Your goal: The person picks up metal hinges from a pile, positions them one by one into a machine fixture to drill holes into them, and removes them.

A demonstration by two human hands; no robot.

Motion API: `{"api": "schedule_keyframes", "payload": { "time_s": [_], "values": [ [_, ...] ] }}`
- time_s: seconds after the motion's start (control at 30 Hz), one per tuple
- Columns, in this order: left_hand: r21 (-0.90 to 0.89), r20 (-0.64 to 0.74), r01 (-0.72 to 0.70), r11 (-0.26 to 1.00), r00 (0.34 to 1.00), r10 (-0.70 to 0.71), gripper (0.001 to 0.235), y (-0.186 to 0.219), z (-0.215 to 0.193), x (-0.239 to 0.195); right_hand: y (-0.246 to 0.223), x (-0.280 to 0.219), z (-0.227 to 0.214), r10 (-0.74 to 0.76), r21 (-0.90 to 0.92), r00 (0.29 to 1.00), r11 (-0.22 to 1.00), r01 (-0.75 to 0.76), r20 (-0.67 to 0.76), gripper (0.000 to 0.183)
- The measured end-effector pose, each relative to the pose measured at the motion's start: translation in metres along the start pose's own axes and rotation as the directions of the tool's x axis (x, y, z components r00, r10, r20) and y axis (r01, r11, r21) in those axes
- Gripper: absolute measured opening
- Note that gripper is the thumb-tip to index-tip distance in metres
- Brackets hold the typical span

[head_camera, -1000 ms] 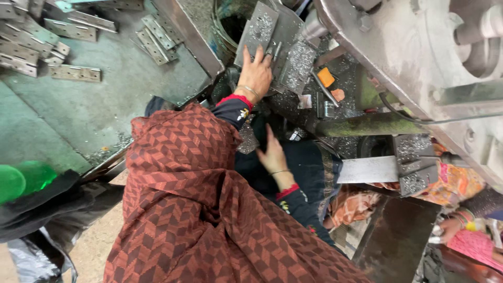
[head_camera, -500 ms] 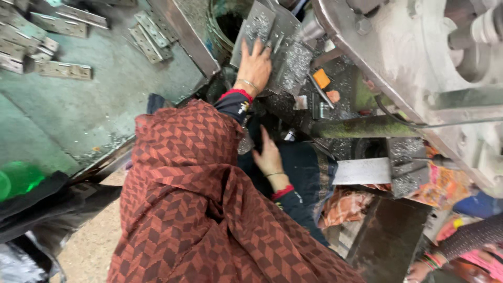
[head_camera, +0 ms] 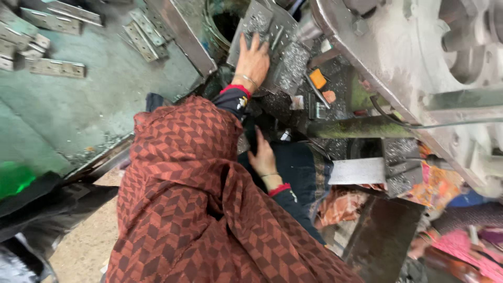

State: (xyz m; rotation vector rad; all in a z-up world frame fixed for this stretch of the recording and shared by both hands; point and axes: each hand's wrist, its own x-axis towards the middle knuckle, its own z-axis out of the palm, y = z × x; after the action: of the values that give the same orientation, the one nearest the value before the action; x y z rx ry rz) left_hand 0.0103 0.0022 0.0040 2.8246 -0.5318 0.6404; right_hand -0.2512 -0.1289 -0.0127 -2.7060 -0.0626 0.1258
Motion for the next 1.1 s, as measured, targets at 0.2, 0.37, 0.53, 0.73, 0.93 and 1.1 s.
{"api": "schedule_keyframes", "payload": {
  "time_s": [0.2, 0.37, 0.53, 0.73, 0.93, 1.1],
  "values": [
    [-0.043, 0.173, -0.07, 0.997, 0.982, 0.076, 0.035, 0.008, -0.02, -0.023, -0.011, 0.023, -0.051, -0.039, 0.009, 0.996, 0.999, 0.038, 0.075, 0.082],
    [-0.058, 0.167, -0.011, 0.998, 0.986, 0.021, 0.038, 0.01, -0.015, -0.011, -0.023, 0.032, -0.065, -0.024, -0.094, 0.993, 0.995, 0.035, 0.113, 0.077],
    [-0.04, 0.175, -0.007, 0.999, 0.985, 0.014, 0.039, 0.01, -0.002, -0.003, -0.016, -0.006, 0.0, 0.088, -0.087, 0.994, 0.993, -0.083, 0.059, 0.09],
    [-0.154, 0.042, 0.064, 0.986, 0.997, -0.059, 0.033, -0.007, -0.026, 0.0, -0.005, 0.006, -0.012, -0.03, 0.038, 0.999, 0.999, 0.029, 0.04, 0.091],
    [-0.344, -0.064, 0.349, 0.872, 0.918, -0.392, 0.034, -0.103, -0.083, -0.004, -0.04, 0.019, -0.083, -0.007, -0.182, 0.994, 0.983, 0.026, 0.105, 0.073],
    [-0.585, 0.011, 0.664, 0.466, 0.581, -0.814, 0.036, -0.222, -0.025, -0.06, -0.065, 0.031, -0.094, 0.072, -0.26, 0.984, 0.965, -0.027, 0.165, 0.073]
  ]
}}
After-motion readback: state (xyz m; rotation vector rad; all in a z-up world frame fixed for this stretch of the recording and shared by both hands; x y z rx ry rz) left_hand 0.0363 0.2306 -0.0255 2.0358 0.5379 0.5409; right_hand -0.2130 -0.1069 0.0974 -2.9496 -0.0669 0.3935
